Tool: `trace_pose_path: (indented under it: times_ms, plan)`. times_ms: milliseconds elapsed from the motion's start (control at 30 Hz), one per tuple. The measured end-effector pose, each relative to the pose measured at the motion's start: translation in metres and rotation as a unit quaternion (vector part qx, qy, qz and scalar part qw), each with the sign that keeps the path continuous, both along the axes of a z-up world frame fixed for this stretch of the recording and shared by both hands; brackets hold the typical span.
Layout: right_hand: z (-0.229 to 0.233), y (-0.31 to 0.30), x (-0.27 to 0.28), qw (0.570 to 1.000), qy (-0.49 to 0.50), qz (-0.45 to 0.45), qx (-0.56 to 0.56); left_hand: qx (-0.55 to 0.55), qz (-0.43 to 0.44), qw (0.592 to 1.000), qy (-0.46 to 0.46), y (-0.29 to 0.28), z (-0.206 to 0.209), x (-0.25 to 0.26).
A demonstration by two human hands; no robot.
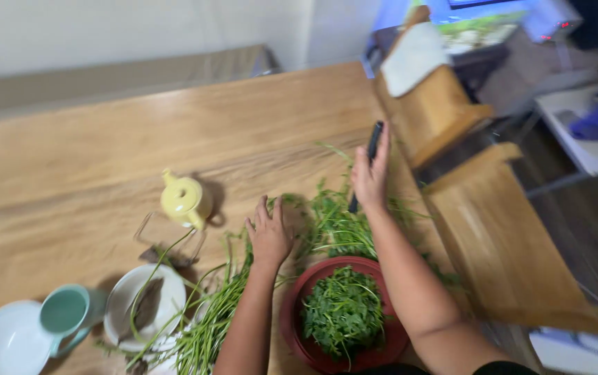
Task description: The person plucks green leaves and tender tips from long stems by hand, placing the harvested parts into a red bowl while discarding the tougher stalks onto the table.
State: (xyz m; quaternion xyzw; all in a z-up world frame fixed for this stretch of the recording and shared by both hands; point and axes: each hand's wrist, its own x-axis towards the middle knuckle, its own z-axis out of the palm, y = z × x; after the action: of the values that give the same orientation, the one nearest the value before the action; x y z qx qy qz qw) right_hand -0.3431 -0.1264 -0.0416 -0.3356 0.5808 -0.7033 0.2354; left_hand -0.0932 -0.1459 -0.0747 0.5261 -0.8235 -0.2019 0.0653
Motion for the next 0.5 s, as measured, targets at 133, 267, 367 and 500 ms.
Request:
trace_pose_path:
  times_ms: [133, 267, 367, 500]
  plan:
    - [0.041, 0.128, -0.044, 0.992, -0.051, -0.114, -0.017, -0.115, -0.147, 0.964, 0.191, 0.062, 0.068, -0.083]
    - [0.079, 0.224, -0.060, 0.982, -0.029, -0.184, -0.043, -0.082, -0.303, 0.913, 0.260, 0.146, 0.120, -0.134]
    - [0.090, 0.273, -0.056, 0.972, -0.024, -0.230, -0.036, -0.055, -0.377, 0.882, 0.276, 0.193, 0.140, -0.146]
    - [0.098, 0.309, -0.052, 0.961, 0.006, -0.266, -0.069, -0.055, -0.425, 0.866, 0.257, 0.231, 0.154, -0.146]
